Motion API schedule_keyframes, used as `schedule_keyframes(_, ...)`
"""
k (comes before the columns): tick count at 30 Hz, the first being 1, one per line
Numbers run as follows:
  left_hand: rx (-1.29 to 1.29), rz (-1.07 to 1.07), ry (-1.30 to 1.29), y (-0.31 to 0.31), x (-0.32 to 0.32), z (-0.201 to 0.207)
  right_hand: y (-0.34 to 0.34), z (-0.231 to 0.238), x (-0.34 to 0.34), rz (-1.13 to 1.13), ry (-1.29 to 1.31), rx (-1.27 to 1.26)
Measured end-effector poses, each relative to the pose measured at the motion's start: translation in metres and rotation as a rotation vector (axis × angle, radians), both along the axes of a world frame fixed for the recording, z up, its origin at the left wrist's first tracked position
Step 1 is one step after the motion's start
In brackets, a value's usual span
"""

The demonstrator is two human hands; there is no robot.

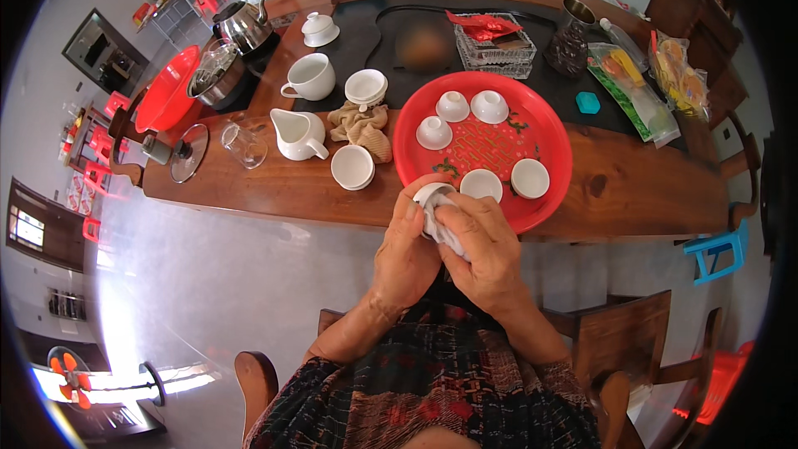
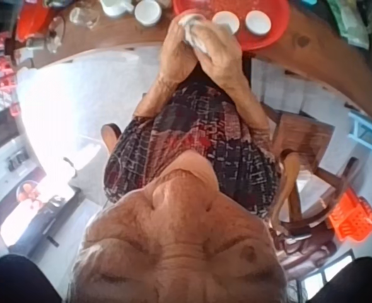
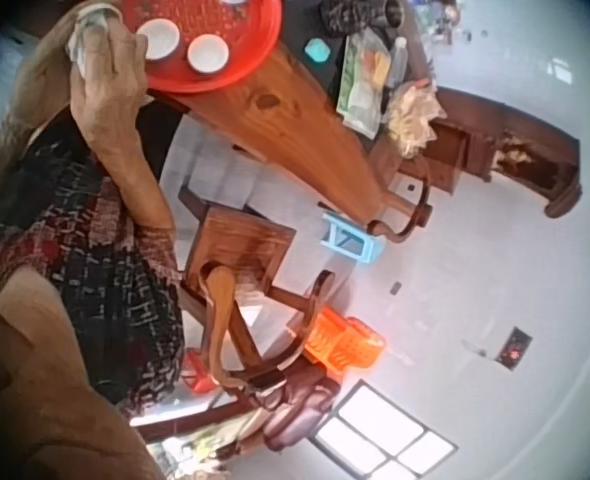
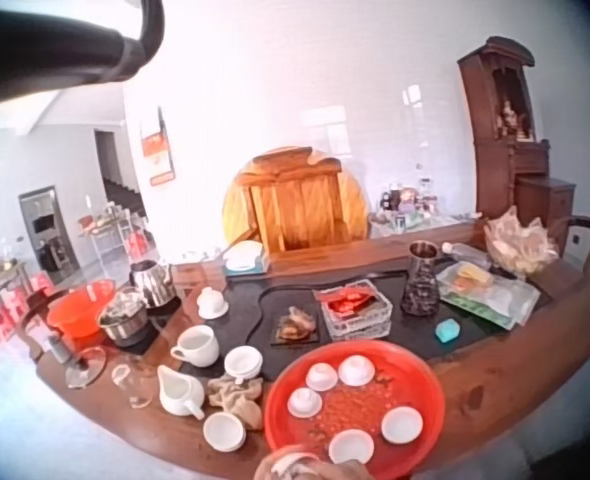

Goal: The person wipes small white ceramic cups with a white cloth, handling them one at a time. They pick up each cup from a red tray, wipe it thoroughly, and place it back on the tray.

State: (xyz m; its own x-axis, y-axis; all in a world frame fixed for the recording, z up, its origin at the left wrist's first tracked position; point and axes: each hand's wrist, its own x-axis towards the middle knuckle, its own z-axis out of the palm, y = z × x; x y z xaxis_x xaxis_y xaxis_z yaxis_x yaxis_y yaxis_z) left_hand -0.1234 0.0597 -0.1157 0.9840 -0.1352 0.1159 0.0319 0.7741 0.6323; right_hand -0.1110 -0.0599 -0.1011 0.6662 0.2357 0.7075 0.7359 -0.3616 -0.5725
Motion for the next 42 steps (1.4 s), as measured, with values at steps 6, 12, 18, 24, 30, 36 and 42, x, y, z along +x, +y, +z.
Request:
schedule_keyframes(6, 0.140, 0.075, -0.025, 0.008, 0.006, 0.003, -0.025, 0.003, -0.005, 0.227, 0.322, 0.129)
schedule_keyframes(12, 0.773, 0.324, -0.213, 0.026, 0.048, 0.013, -0.053, 0.002, -0.013, 0.183, 0.342, 0.284)
schedule_keyframes(18, 1.402, 0.565, -0.500, 0.021, 0.098, 0.002, -0.066, -0.001, -0.017, 0.151, 0.344, 0.377)
schedule_keyframes(24, 1.670, 0.614, -0.563, 0.011, 0.117, -0.007, -0.074, -0.006, -0.019, 0.143, 0.353, 0.413)
schedule_keyframes(30, 1.836, 0.605, -0.527, 0.009, 0.124, -0.017, -0.078, -0.013, -0.018, 0.133, 0.354, 0.451)
schedule_keyframes(36, 1.776, 0.616, -0.513, 0.011, 0.126, -0.023, -0.079, -0.016, -0.015, 0.122, 0.363, 0.464)
schedule_keyframes(42, 1.771, 0.683, -0.573, 0.015, 0.108, -0.005, -0.076, -0.018, -0.013, 0.135, 0.360, 0.481)
